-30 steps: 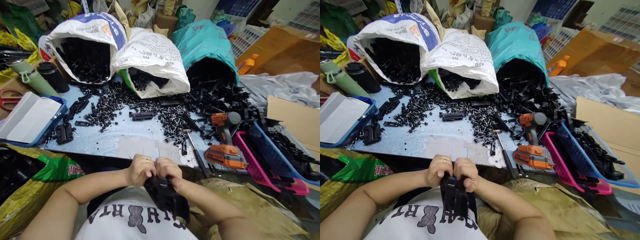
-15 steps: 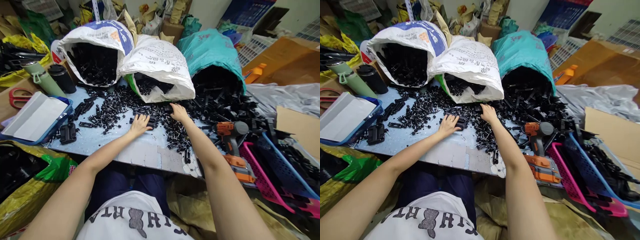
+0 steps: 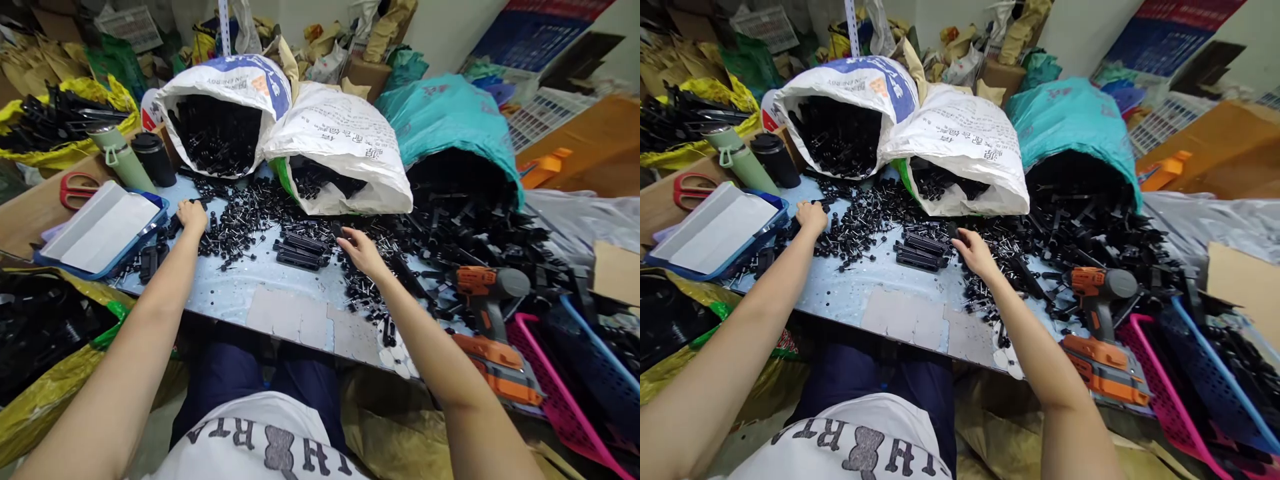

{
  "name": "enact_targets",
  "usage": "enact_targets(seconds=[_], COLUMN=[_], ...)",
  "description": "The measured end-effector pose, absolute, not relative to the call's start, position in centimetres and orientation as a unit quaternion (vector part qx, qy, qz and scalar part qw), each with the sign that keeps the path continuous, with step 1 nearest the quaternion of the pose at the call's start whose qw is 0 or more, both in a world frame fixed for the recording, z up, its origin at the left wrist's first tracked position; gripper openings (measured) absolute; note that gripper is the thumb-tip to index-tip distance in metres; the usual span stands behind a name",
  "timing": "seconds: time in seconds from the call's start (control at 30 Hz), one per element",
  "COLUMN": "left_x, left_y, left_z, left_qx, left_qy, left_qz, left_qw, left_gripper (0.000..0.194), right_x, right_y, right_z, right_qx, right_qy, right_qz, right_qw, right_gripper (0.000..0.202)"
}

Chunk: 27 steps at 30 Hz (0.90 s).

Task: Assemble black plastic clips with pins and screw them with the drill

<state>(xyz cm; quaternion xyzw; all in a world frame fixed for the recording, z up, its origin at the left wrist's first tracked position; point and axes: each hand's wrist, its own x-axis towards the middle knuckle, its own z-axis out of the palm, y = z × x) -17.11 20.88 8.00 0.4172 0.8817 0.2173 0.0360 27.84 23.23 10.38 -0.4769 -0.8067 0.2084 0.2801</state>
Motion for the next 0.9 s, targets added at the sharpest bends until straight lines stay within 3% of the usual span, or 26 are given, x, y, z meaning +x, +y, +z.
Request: enact_targets(seconds=[0.13,0.27,0.37,0.47,0.6,0.67,0.73,0.83,0.9], left_x=[-16.9,-14.0,-8.5,-2.3,2.0,2.7,3.2,4.1,4.7], left_y=[21.8,20.8,17.3,12.2,6.6,5.3,4.6,4.0,3.7], left_z=[8.0,8.9,9.1,8.3,6.4,5.6,5.0,4.8,4.9], left_qx=[0.407,0.414,0.458,0.573,0.633,0.623,0.617,0.617,0.617], left_qy=[0.894,0.876,0.817,0.709,0.636,0.633,0.625,0.613,0.608], left_qz=[0.185,0.245,0.345,0.366,0.381,0.395,0.406,0.414,0.415], left_qw=[0.023,0.01,0.062,0.186,0.222,0.235,0.255,0.27,0.277], left_gripper=[0.028,0.032,0.036,0.038,0.021,0.022,0.027,0.034,0.036], right_x=[25.1,23.6,23.0,23.5,25.3,25.6,25.1,23.6,23.0], right_y=[18.5,13.9,11.5,10.1,8.8,8.3,8.1,8.3,8.6], right_z=[9.7,8.1,7.0,6.9,7.4,7.3,6.7,5.6,5.1], right_qx=[-0.446,-0.428,-0.438,-0.368,-0.221,-0.282,-0.413,-0.539,-0.556], right_qy=[-0.731,-0.709,-0.693,-0.815,-0.948,-0.943,-0.9,-0.834,-0.823], right_qz=[0.413,0.491,0.511,0.392,0.226,0.176,0.115,0.047,0.044], right_qw=[0.311,0.27,0.258,0.215,0.047,0.035,0.076,0.113,0.107], right_gripper=[0.048,0.05,0.049,0.04,0.029,0.031,0.033,0.051,0.043])
